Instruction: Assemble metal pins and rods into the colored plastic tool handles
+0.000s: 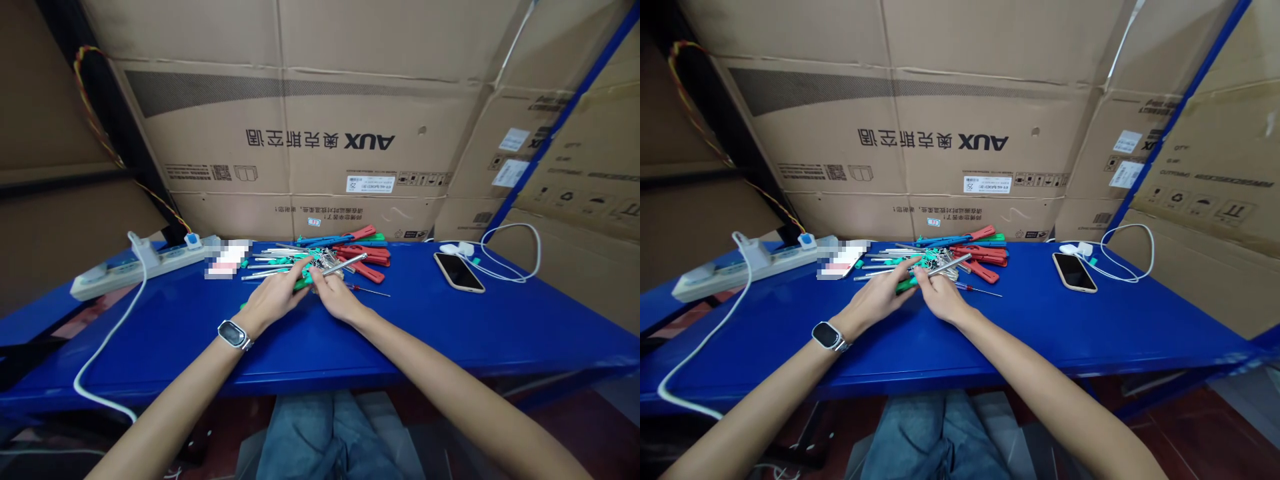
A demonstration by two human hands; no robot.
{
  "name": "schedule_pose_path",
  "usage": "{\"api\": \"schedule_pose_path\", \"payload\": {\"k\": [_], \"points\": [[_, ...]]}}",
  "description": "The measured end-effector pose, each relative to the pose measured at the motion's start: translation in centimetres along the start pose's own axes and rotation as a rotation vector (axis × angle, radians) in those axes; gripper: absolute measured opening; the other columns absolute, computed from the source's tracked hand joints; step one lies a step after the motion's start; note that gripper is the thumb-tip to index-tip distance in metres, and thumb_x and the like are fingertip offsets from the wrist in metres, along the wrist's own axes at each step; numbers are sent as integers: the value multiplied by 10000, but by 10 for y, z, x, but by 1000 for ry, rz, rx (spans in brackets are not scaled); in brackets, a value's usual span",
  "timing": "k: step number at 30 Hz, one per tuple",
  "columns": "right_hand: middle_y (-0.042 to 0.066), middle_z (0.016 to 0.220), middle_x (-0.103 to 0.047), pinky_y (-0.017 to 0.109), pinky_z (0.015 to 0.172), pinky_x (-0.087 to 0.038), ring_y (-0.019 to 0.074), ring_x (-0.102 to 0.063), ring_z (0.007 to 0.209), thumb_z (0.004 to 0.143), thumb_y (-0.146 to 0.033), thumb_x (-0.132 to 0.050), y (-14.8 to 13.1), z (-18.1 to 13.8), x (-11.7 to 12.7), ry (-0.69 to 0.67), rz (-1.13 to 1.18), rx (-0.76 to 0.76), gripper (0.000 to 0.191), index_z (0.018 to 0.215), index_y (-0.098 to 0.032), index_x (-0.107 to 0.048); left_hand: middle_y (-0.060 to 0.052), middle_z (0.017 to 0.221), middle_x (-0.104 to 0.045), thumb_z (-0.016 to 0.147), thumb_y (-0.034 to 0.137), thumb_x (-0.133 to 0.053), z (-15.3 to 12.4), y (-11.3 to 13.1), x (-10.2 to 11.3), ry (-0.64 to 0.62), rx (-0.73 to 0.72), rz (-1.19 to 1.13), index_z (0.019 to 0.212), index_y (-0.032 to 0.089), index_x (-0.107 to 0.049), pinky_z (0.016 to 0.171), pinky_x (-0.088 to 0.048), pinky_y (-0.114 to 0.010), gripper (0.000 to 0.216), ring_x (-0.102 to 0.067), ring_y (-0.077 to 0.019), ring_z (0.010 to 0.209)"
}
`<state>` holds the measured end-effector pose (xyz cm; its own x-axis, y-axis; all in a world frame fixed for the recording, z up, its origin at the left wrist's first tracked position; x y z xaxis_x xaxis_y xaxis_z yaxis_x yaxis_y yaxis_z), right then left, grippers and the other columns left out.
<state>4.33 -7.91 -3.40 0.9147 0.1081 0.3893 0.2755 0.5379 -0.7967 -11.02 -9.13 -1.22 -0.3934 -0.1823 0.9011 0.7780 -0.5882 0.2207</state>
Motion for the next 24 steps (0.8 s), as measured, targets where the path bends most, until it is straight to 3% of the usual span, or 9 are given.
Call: {"api": "schedule_pose_path", "payload": {"k": [4,9,14,24], "points": [[-4,673,-516,264,634,-385,144,-473,662,975,-541,-371,-6,0,1,-35,17,9,441,719,-208,-506,-73,970,-747,887,236,-524,0,3,1,11,-19,-29,1496,241,-322,681,-509,-294,642,-729,-259,864],[-50,577,-362,246,523,-289,112,-342,543,912,-535,-483,-7,-2,10,78,176,-29,428,640,-218,-386,-34,844,-721,856,210,-534,-1,5,3,8,15,-26,1496,238,-309,610,-465,-265,680,-708,-233,733],[-45,555,-329,261,505,-253,103,-297,514,944,-561,-365,-11,-6,5,47,127,28,483,604,-218,-369,-58,926,-721,864,227,-538,-2,6,3,-14,49,-48,1494,265,-311,632,-471,-277,671,-716,-255,803],[-41,524,-344,264,511,-268,109,-323,518,942,-616,-331,-14,-4,-5,33,105,38,516,608,-223,-364,-97,1051,-739,887,244,-550,-2,7,4,-37,95,-47,1508,276,-260,661,-510,-303,686,-729,-305,931]]}}
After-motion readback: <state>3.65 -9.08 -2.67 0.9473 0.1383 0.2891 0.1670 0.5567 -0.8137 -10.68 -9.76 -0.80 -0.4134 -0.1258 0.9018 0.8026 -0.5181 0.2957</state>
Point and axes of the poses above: each hand's wrist, its own z-axis towards the middle knuckle, its own x-axis out of the back of the hand, y = z × x, the point moved 3 cm from there along z, towards the middle knuckle
